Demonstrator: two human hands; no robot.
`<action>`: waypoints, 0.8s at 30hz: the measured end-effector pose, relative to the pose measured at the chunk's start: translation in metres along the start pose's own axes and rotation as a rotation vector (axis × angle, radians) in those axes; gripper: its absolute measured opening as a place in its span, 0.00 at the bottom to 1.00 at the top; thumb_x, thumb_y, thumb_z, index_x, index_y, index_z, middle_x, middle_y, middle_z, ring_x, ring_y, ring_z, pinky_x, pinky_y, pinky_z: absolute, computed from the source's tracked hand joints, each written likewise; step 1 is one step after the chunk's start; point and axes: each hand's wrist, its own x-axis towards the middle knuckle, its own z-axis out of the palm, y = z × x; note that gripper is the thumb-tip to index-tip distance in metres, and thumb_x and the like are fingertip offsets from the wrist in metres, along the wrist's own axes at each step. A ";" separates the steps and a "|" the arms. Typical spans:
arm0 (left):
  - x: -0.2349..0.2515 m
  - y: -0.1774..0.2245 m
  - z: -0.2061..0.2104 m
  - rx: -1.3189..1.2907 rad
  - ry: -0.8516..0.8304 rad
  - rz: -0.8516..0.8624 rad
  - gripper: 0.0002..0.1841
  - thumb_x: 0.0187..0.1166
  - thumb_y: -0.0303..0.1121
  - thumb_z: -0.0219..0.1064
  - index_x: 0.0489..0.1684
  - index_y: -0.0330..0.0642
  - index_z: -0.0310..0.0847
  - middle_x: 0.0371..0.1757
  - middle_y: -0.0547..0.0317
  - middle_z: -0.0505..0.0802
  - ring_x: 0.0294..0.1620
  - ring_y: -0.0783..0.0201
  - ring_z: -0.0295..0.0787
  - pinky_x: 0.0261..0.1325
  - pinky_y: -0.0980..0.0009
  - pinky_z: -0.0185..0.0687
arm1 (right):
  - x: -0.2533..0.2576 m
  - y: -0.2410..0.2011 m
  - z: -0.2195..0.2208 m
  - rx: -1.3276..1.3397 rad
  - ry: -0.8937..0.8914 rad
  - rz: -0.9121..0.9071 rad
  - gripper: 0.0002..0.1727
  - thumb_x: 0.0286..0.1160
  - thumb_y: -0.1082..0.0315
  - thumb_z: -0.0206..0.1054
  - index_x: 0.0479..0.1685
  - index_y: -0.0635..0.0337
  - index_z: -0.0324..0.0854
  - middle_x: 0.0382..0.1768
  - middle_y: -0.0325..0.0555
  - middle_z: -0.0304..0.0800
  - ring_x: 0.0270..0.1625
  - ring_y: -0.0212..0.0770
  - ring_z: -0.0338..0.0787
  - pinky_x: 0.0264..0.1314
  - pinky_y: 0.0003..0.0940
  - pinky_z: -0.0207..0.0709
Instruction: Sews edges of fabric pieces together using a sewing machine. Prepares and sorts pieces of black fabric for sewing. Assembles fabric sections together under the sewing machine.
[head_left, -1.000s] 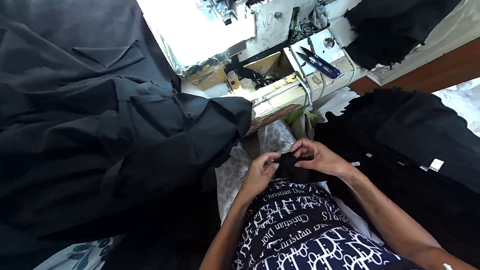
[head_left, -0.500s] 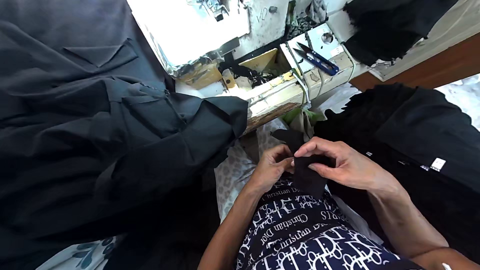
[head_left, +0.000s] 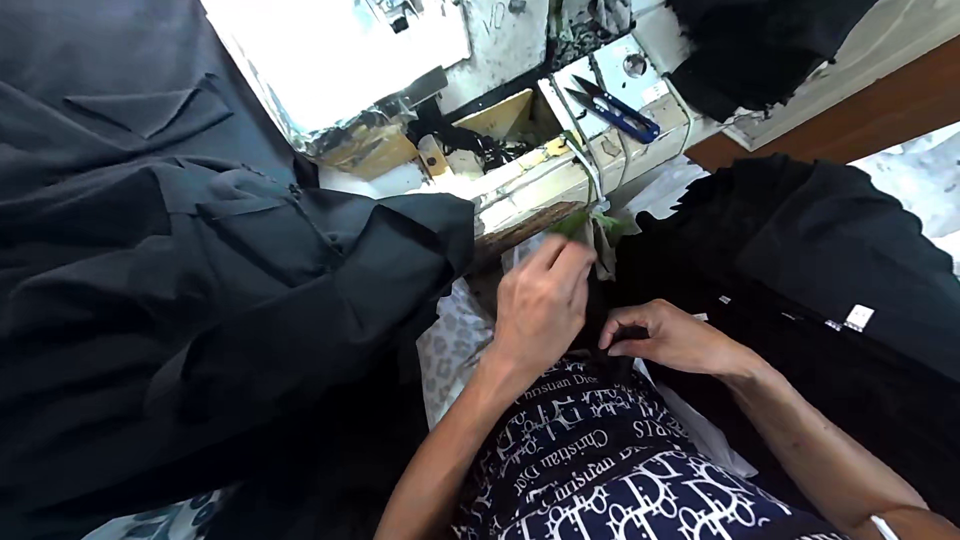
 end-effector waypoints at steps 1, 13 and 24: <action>0.019 0.005 0.001 0.074 0.056 0.063 0.06 0.79 0.22 0.64 0.40 0.32 0.89 0.41 0.45 0.91 0.37 0.53 0.91 0.38 0.60 0.86 | -0.002 0.001 0.002 -0.003 -0.011 -0.002 0.07 0.76 0.71 0.68 0.45 0.62 0.89 0.40 0.36 0.92 0.42 0.17 0.85 0.50 0.17 0.78; 0.144 0.002 0.083 0.503 -0.113 0.055 0.27 0.84 0.55 0.59 0.53 0.38 0.90 0.63 0.43 0.89 0.70 0.37 0.78 0.59 0.44 0.71 | -0.012 0.016 0.004 0.115 -0.056 -0.043 0.25 0.75 0.73 0.61 0.74 0.60 0.81 0.70 0.46 0.82 0.56 0.25 0.82 0.58 0.21 0.76; 0.147 -0.003 0.009 -0.124 0.024 -0.280 0.28 0.72 0.22 0.68 0.77 0.38 0.75 0.73 0.44 0.80 0.52 0.62 0.87 0.54 0.67 0.85 | 0.000 0.025 0.012 0.411 0.251 0.081 0.11 0.70 0.80 0.69 0.47 0.62 0.91 0.46 0.36 0.95 0.47 0.22 0.90 0.55 0.22 0.84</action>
